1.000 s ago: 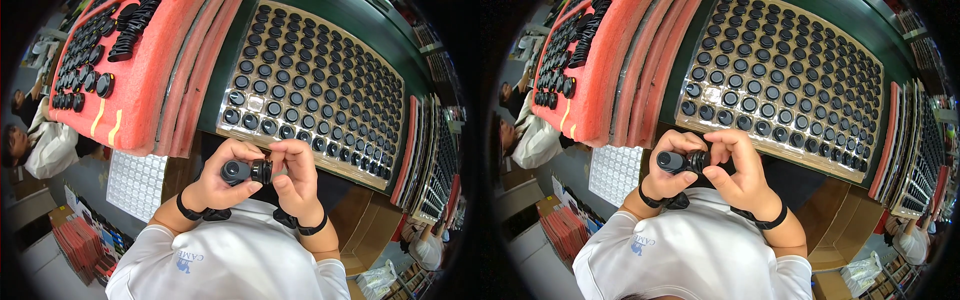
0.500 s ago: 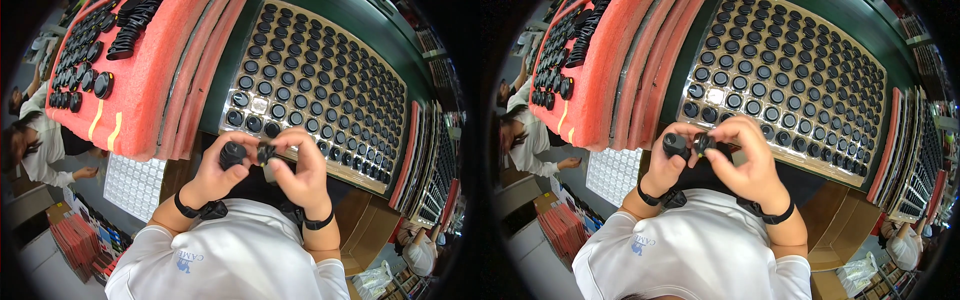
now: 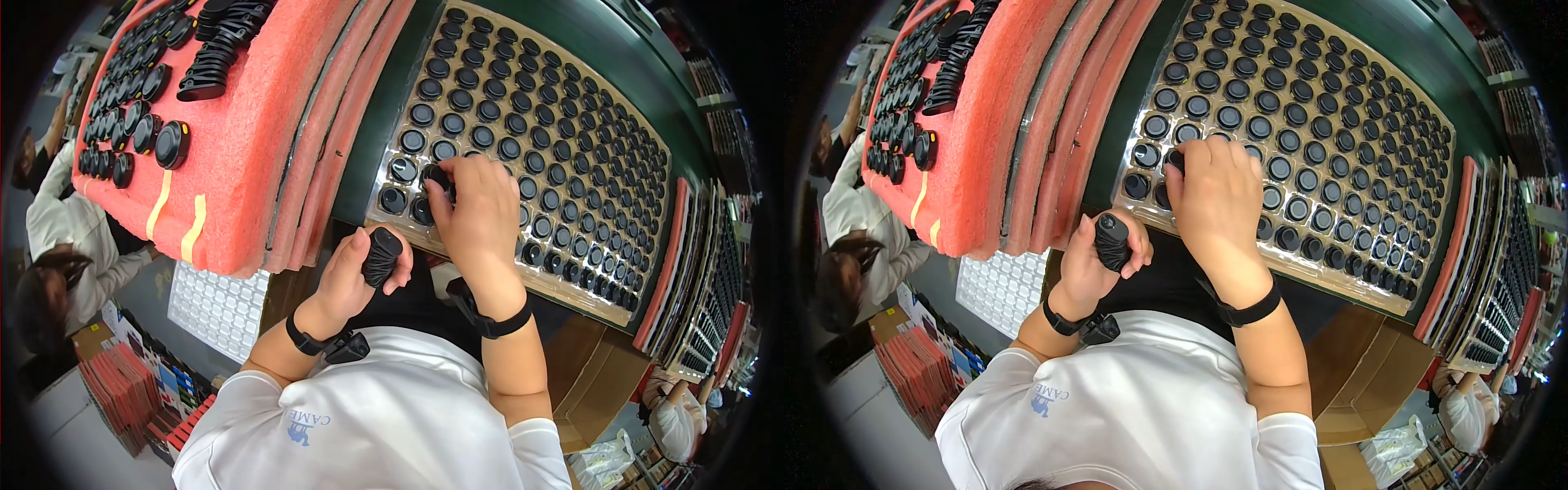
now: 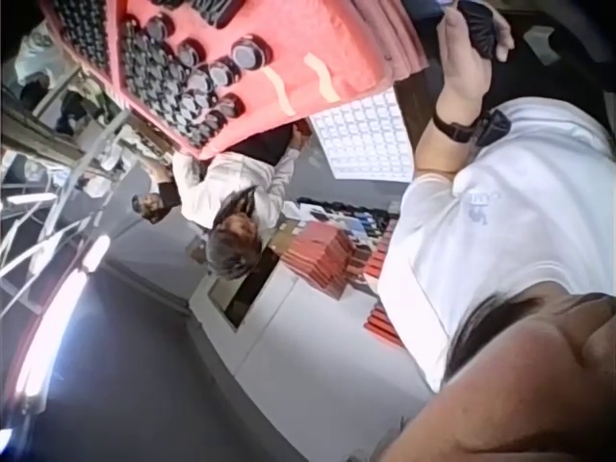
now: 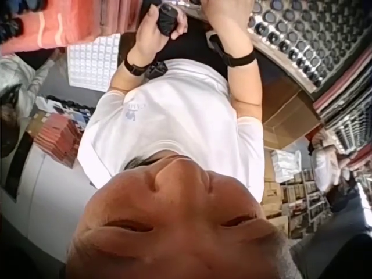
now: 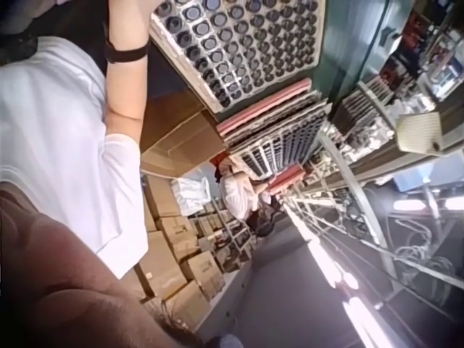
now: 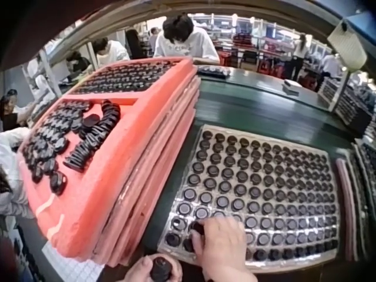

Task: The person picks up a black component from a tray, joins it with a black ring and a black cap by hand, and places the assembled unit back into the tray. This process is repeated, occasionally reaching for additional parts from a pink foam tray.

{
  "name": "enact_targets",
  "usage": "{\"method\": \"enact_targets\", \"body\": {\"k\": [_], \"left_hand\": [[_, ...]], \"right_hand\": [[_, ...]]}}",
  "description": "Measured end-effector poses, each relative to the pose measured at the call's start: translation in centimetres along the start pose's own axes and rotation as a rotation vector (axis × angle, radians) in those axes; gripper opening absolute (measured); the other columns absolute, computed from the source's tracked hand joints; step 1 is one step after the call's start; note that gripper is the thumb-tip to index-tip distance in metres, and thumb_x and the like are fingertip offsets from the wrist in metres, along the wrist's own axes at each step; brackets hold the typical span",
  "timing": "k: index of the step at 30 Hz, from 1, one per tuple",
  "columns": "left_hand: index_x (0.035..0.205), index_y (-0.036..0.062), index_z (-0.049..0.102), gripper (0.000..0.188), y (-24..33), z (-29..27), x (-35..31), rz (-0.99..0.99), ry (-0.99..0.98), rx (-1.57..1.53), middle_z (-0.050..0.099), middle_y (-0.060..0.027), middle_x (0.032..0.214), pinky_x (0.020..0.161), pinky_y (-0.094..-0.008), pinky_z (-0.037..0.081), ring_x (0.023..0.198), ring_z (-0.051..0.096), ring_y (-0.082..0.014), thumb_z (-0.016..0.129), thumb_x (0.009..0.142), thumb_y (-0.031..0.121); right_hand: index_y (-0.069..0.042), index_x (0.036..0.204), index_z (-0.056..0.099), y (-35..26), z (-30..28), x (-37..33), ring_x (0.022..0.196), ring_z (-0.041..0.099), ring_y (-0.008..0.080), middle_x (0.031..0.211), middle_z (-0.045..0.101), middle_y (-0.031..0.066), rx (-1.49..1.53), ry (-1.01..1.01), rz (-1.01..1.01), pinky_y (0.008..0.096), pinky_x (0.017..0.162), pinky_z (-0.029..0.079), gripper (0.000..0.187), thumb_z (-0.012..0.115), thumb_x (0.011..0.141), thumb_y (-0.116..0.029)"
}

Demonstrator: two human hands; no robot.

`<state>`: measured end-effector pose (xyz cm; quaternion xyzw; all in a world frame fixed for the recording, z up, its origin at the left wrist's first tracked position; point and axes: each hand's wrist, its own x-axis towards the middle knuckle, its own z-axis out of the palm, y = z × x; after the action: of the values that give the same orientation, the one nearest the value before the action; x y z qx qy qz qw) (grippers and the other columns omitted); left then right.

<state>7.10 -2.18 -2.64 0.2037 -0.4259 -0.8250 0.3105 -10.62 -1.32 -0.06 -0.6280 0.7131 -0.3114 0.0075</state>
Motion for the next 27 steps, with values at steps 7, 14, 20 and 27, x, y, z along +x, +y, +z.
{"method": "enact_targets", "body": {"k": [7,14,20,27], "left_hand": [[0.086,-0.0009,0.055,0.061,-0.4,0.0,0.5,-0.014,0.003,-0.056,0.056,-0.0093,0.078,0.054,-0.0239,0.041,0.064,0.053,-0.0144,0.03,0.096,0.054],[0.088,-0.0002,0.055,0.058,-0.5,0.5,0.5,-0.032,0.029,-0.066,0.055,-0.008,0.078,0.053,-0.0228,0.04,0.065,0.053,-0.0131,0.029,0.097,0.051],[0.089,0.0,0.056,0.059,0.0,1.7,0.9,-0.104,0.033,0.078,0.054,-0.0068,0.076,0.053,-0.0217,0.039,0.062,0.051,-0.011,0.029,0.097,0.052],[0.088,-0.001,0.056,0.061,-0.1,0.6,0.7,-0.086,-0.032,0.092,0.054,-0.0069,0.074,0.053,-0.0215,0.039,0.06,0.05,-0.0109,0.029,0.096,0.053]], "right_hand": [[-0.007,0.09,0.063,0.0,-0.3,0.0,0.079,0.054,0.0275,0.079,0.056,0.007,-0.045,-0.022,-0.028,0.0372,0.071,0.039,0.021,0.072,0.071,-0.013],[-0.004,0.094,0.064,-0.8,-2.5,-1.0,0.077,0.056,0.0255,0.086,0.057,0.0078,0.279,-0.083,-0.116,0.0349,0.069,0.043,0.021,0.069,0.074,-0.008],[-0.001,0.095,0.063,-0.5,-2.9,-2.8,0.078,0.058,0.0177,0.087,0.057,0.0071,0.916,-0.361,0.185,0.0289,0.067,0.046,0.018,0.067,0.078,-0.005],[-0.003,0.096,0.063,1.5,-3.1,-1.3,0.08,0.057,0.0208,0.084,0.055,0.0083,0.302,-0.116,0.091,0.0298,0.067,0.045,0.02,0.067,0.076,-0.003]]}}
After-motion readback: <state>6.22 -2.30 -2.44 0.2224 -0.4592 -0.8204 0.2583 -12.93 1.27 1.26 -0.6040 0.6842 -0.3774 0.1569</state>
